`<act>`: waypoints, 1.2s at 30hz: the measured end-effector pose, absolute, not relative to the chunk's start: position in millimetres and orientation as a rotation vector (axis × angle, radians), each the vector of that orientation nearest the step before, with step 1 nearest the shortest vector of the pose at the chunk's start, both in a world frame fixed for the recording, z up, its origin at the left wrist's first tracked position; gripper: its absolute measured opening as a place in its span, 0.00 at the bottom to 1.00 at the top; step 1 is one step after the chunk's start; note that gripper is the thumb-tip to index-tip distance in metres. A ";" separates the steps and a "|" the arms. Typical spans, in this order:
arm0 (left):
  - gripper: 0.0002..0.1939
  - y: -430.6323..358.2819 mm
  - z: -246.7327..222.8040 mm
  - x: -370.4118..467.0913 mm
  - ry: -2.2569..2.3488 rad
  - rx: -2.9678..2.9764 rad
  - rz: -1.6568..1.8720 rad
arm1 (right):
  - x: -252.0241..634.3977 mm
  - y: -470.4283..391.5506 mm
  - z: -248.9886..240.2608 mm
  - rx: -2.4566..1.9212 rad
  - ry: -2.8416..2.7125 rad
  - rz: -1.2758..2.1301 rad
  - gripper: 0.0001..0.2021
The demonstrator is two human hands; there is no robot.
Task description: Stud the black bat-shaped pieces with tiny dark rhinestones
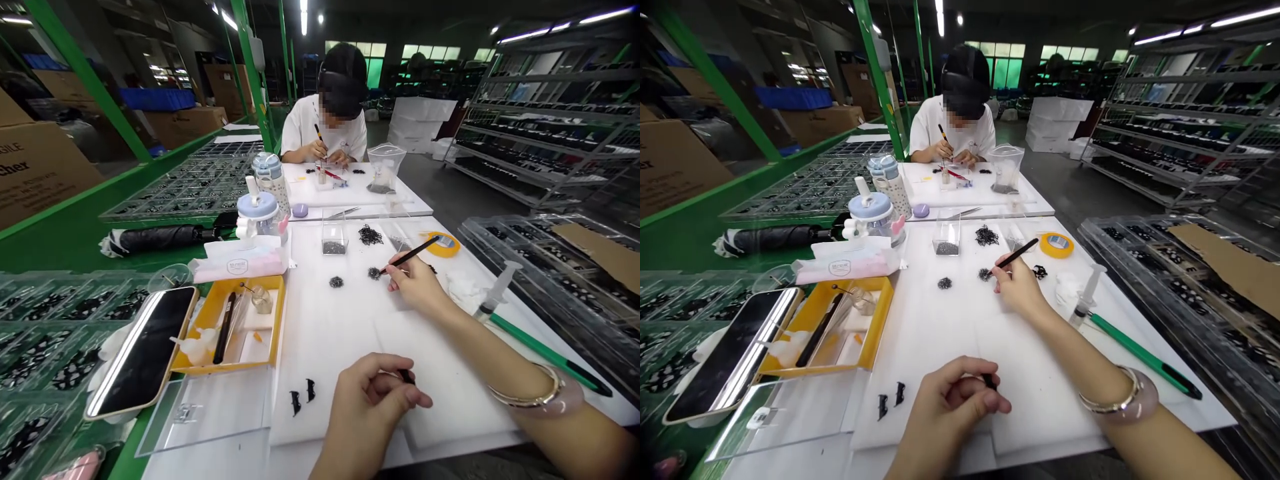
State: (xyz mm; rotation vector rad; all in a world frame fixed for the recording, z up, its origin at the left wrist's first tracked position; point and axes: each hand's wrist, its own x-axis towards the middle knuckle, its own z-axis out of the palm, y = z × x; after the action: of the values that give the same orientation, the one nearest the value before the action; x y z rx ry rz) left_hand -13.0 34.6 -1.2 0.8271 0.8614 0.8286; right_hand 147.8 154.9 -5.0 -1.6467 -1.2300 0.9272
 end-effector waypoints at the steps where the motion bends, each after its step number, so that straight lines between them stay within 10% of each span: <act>1: 0.09 34.7 -0.5 -13.5 0.867 0.807 0.838 | 148.1 155.3 -5.6 -1.663 -1.233 0.924 0.12; 36: 0.06 29.5 6.2 -13.2 0.839 0.637 0.864 | 152.5 158.5 -12.0 -1.606 -1.143 0.868 0.09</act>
State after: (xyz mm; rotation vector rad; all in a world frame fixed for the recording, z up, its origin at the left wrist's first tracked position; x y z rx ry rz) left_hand -13.2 29.5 6.2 0.6375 0.8391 0.8635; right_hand 152.5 158.5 -12.0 -1.6056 -1.1428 0.8680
